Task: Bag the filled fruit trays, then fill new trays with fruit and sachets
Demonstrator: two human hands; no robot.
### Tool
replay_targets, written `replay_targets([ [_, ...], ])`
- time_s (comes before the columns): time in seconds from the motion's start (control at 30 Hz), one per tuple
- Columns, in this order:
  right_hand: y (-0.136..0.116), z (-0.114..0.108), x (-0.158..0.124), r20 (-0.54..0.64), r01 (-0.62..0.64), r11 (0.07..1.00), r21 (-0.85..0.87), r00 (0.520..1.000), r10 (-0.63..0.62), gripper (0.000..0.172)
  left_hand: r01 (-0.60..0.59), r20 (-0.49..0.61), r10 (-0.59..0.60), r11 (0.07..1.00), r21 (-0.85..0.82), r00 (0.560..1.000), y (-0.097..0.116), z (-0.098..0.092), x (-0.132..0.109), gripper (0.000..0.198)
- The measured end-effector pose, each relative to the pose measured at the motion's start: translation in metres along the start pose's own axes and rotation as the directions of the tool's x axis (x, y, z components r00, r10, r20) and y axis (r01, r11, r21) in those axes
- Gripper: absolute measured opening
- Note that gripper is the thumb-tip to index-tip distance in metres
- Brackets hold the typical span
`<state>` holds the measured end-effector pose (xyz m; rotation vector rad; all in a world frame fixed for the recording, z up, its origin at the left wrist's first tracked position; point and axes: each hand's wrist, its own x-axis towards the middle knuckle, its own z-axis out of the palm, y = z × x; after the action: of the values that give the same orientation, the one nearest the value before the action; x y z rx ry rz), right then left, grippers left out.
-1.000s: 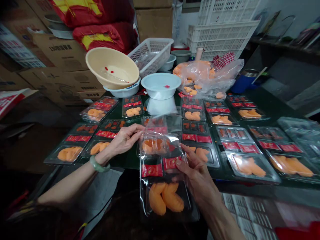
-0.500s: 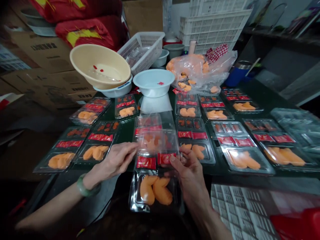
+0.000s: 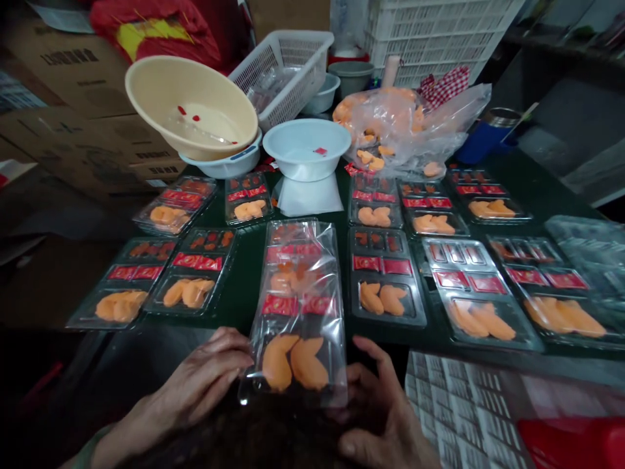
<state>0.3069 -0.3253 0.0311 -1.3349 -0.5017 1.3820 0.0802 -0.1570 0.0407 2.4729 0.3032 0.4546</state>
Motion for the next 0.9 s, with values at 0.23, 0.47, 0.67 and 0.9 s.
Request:
replay_targets([
  [0.23, -0.009, 0.022, 0.037, -0.145, 0.236, 0.708, -0.666, 0.889, -0.433, 0.036, 0.102, -0.026, -0.104, 0.992, -0.075, 0.994, -0.004, 0.002, 0.013, 0.031],
  [0.47, 0.007, 0.044, 0.073, -0.012, 0.310, 0.279, -0.909, 0.648, -0.761, 0.023, -0.008, -0.169, 0.055, 0.964, 0.264, 0.984, 0.008, 0.009, 0.022, 0.033],
  [0.67, -0.001, 0.056, 0.080, 0.265, 0.184, -0.197, -0.963, 0.519, -0.813, 0.016, 0.079, -0.270, -0.004, 0.961, 0.265, 0.963, -0.010, 0.011, 0.023, 0.034],
  [0.9, -0.022, 0.076, 0.120, 0.548, 0.331, -0.444, -0.832, 0.371, -0.750, 0.021, 0.000, -0.250, 0.088, 0.943, 0.333, 0.964, 0.004, 0.019, 0.027, 0.030],
])
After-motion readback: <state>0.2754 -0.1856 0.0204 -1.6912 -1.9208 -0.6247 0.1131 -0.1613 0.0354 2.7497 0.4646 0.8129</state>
